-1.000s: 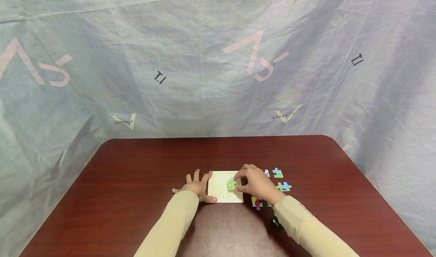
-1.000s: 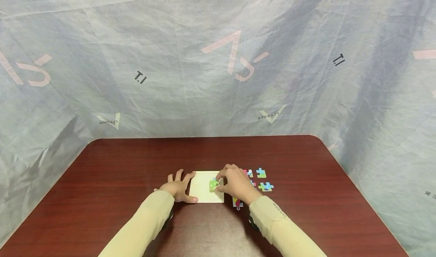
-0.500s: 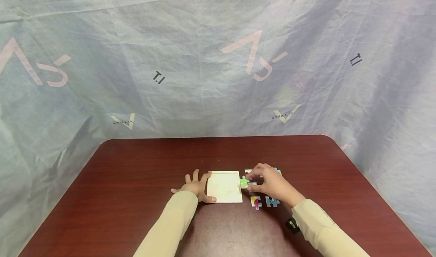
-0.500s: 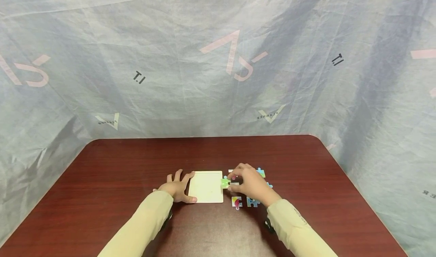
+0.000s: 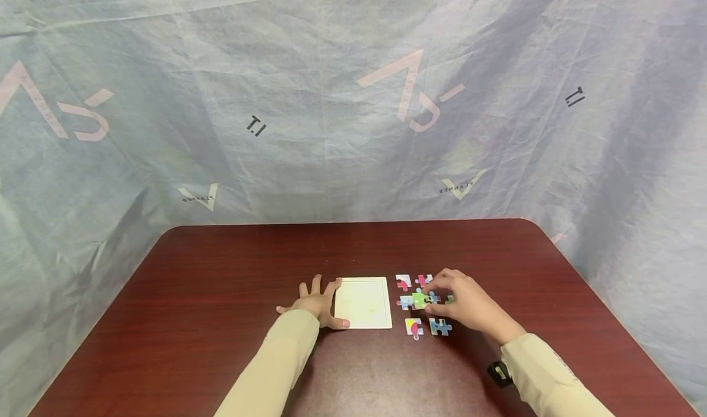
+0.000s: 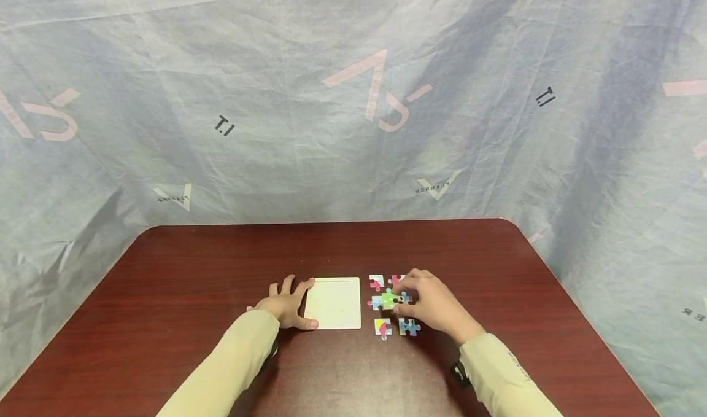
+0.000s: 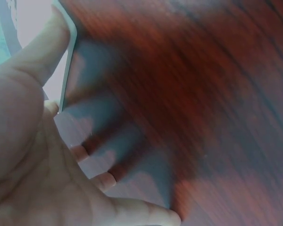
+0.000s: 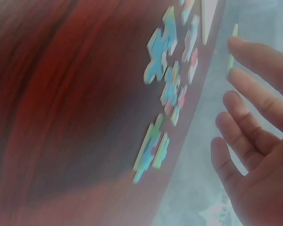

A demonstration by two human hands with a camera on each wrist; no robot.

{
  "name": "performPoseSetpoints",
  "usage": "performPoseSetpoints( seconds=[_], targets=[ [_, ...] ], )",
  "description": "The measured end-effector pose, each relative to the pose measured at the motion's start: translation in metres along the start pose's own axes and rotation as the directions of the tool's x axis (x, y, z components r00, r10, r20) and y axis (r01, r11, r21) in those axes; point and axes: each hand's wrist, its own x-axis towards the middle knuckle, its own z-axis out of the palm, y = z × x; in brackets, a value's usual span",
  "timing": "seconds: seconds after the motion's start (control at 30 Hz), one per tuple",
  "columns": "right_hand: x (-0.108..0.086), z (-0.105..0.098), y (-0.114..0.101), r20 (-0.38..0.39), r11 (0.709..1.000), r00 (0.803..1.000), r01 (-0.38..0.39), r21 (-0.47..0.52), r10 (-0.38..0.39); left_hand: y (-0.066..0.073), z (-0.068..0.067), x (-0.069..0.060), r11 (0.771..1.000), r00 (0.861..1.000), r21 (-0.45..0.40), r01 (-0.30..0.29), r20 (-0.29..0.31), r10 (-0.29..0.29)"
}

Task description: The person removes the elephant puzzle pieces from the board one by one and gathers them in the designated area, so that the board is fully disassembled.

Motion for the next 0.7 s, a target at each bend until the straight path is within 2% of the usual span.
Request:
performPoseSetpoints(
  seconds=[0.33, 0.7],
  targets=[
    [-0.021, -0.010, 0.016, -0.008, 0.998, 0.999, -0.054, 0.021, 0.054, 0.004, -0.003, -0.005, 1.000, 1.000, 0.020, 0.005, 0.021, -0.006],
    [-0.038, -0.020, 0.029, 0.003, 0.994, 0.994, -0.106, 0.006, 0.106, -0.004, 0.006, 0.009, 1.000, 1.000, 0.007, 0.011, 0.004, -0.011]
  ],
)
